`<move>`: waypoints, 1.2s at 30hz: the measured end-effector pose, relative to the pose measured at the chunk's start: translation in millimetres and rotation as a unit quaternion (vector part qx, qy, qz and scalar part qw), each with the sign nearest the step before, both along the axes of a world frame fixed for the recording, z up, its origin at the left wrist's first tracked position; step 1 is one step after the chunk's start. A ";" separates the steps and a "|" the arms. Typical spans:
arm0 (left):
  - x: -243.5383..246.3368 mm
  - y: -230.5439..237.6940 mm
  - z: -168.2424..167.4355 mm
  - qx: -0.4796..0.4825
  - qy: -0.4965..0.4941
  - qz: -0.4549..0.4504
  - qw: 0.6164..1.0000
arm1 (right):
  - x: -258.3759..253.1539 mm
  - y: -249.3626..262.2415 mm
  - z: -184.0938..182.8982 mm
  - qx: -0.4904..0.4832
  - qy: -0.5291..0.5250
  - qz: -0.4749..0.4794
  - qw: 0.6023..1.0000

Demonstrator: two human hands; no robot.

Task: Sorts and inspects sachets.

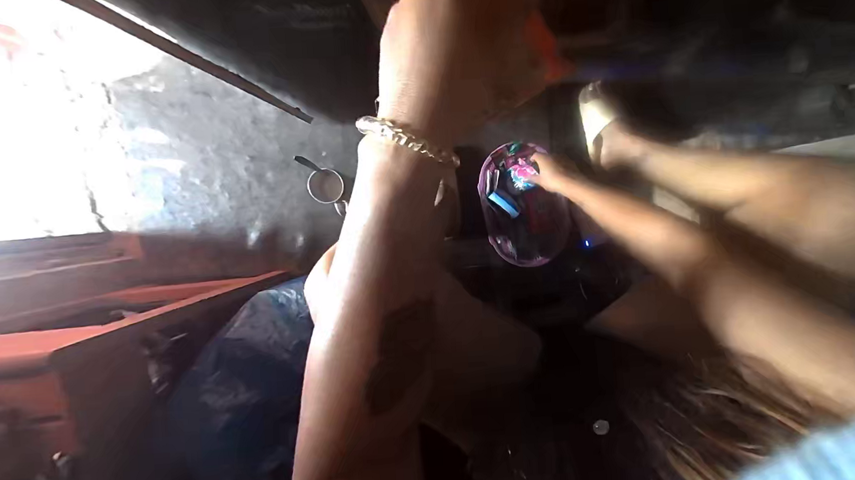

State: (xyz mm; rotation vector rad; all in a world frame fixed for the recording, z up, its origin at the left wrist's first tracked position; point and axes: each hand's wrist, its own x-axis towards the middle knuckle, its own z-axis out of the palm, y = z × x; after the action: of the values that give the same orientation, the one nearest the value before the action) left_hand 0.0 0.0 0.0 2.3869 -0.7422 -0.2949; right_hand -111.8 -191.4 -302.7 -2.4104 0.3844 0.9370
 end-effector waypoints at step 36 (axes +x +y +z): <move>-2.9 -3.9 -2.0 0.221 0.127 -0.077 0.964 | 114.2 43.2 73.7 0.075 -0.148 0.144 0.975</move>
State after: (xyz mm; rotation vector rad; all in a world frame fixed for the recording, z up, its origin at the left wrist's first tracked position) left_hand -2.9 -3.9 -2.0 2.6295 -0.8057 -0.8976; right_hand 2.4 -148.2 -229.1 -2.4535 -0.1456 0.6763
